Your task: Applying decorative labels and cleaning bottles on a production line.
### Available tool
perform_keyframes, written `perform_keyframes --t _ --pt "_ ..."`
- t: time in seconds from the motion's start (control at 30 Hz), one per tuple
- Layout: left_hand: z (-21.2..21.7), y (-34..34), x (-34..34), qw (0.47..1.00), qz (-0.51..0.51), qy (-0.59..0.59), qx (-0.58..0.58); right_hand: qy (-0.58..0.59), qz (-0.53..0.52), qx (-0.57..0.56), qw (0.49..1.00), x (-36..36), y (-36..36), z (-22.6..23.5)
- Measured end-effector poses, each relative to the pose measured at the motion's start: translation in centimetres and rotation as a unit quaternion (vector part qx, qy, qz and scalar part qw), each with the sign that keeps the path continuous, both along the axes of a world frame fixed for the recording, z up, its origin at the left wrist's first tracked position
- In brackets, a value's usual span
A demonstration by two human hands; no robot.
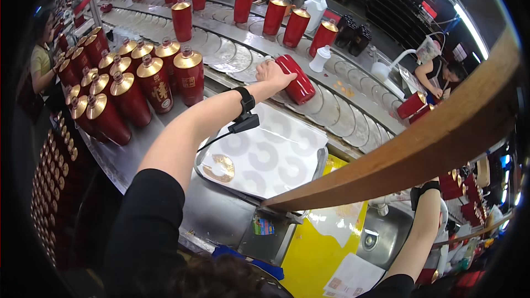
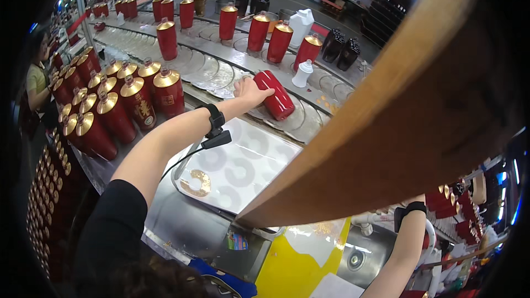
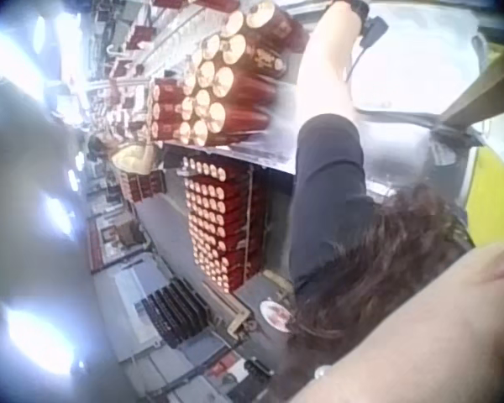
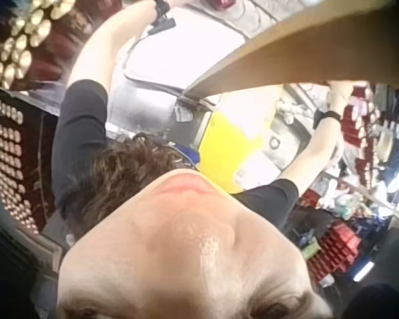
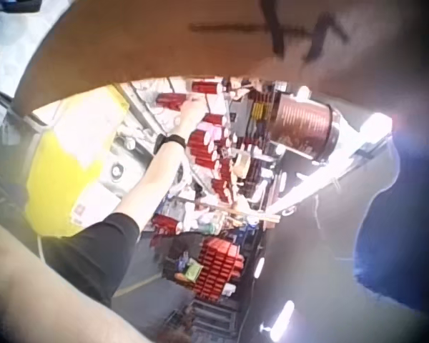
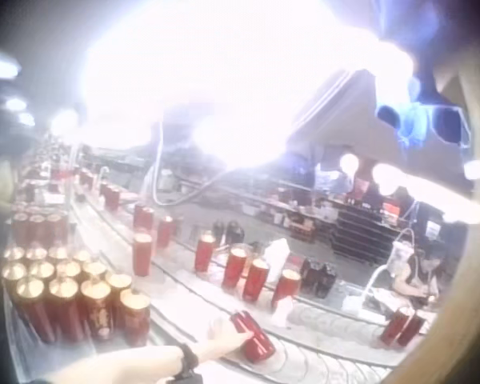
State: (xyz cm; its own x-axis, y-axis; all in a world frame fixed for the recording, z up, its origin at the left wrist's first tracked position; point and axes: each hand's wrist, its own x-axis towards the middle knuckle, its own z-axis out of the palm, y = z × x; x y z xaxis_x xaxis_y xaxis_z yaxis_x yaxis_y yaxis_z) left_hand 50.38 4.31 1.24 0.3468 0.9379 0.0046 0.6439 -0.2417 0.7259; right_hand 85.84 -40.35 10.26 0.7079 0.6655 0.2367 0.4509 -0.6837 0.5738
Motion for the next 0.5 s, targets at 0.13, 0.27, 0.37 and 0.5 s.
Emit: perform_keyframes --t 0.13,0.27,0.37,0.5 --pt "2.3 4.0 -1.1 0.997 0.050 -0.036 0.040 0.097 0.007 0.166 0.981 -0.8 -1.9 0.6" --pt "5.8 11.2 -2.9 0.959 0.169 -0.076 0.212 0.170 0.038 0.279 0.944 -5.1 -3.9 1.8" --pt "7.9 15.4 -4.4 0.938 0.223 -0.038 0.265 0.222 0.058 0.340 0.912 -9.2 -5.5 3.0" --pt "8.8 18.5 -5.1 0.936 0.266 -0.012 0.232 0.293 0.073 0.396 0.867 -15.6 -8.3 4.2"
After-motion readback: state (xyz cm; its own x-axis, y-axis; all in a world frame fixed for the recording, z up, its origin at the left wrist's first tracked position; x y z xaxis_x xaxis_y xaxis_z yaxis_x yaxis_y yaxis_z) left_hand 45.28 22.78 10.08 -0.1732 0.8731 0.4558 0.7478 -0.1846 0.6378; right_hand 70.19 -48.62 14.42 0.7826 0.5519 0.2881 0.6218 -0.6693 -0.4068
